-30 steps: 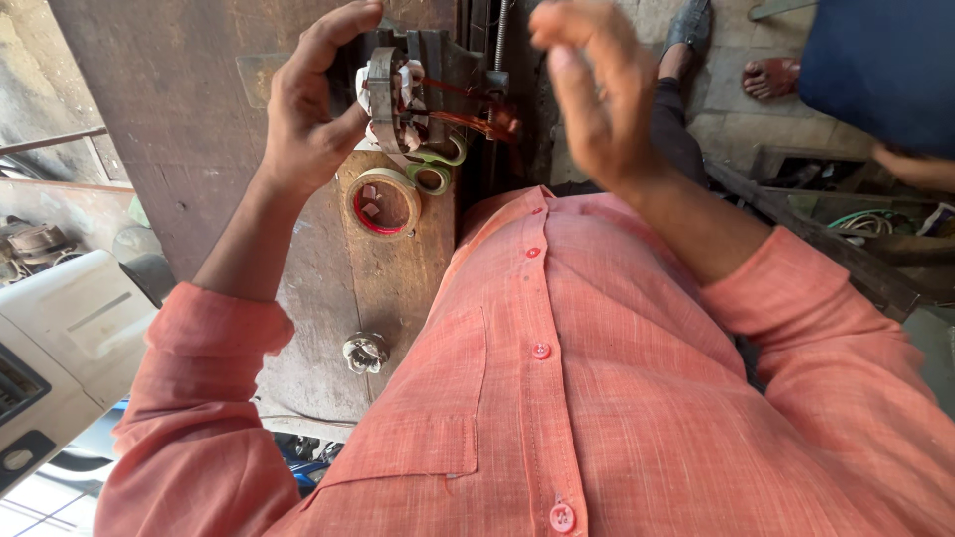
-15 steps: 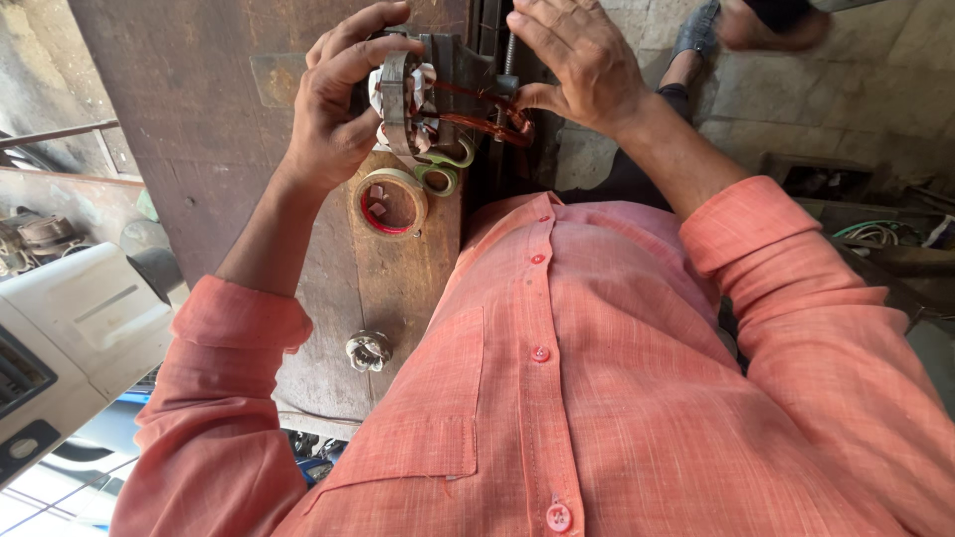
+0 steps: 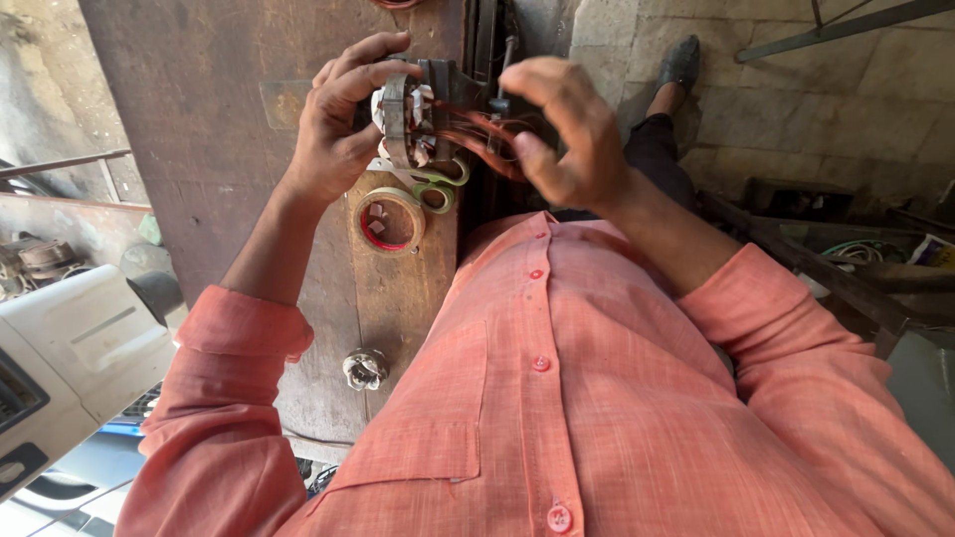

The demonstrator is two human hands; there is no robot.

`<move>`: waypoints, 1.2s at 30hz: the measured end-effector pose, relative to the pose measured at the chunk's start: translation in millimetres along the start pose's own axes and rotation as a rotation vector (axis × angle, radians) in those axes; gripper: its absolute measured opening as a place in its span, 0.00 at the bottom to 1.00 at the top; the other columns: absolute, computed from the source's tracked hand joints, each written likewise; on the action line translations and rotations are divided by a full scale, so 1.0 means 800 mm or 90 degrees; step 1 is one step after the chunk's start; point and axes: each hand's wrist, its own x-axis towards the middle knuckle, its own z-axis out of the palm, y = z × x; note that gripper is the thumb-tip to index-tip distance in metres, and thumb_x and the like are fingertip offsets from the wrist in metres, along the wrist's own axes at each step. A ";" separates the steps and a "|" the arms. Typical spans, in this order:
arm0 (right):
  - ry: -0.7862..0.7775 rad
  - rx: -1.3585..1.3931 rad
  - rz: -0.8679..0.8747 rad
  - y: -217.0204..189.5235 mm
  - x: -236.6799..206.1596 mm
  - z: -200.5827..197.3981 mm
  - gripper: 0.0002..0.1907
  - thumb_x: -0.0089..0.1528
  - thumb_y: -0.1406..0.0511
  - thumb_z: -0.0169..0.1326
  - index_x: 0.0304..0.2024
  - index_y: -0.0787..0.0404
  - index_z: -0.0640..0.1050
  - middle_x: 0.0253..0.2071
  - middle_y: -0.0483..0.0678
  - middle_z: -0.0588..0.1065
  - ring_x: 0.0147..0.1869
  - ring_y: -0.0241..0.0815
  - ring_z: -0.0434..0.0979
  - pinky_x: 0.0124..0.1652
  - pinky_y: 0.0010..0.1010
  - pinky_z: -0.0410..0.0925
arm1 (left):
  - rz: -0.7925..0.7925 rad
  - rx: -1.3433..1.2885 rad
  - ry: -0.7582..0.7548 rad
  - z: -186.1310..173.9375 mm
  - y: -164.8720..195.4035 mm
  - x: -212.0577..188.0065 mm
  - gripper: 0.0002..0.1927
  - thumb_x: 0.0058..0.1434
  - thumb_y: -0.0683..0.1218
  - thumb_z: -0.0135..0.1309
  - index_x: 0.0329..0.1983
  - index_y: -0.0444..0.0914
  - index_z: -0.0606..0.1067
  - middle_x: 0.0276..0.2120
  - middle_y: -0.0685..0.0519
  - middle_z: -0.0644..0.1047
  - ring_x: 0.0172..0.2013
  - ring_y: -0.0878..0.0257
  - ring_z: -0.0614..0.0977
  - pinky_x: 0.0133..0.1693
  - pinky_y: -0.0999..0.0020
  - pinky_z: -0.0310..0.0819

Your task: The person manipulates a small electrical component clamped in a vise, using hands to adjust copper wire and white insulating material. They use scissors to trim the wire and continue to arrange the internal components of the device.

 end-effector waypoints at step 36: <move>-0.129 0.318 0.447 -0.049 0.039 0.039 0.09 0.66 0.68 0.60 0.48 0.65 0.81 0.40 0.49 0.79 0.31 0.34 0.82 0.29 0.24 0.75 | -0.009 -0.013 -0.149 -0.025 0.001 0.009 0.27 0.61 0.51 0.60 0.65 0.44 0.76 0.74 0.49 0.67 0.72 0.52 0.69 0.74 0.54 0.58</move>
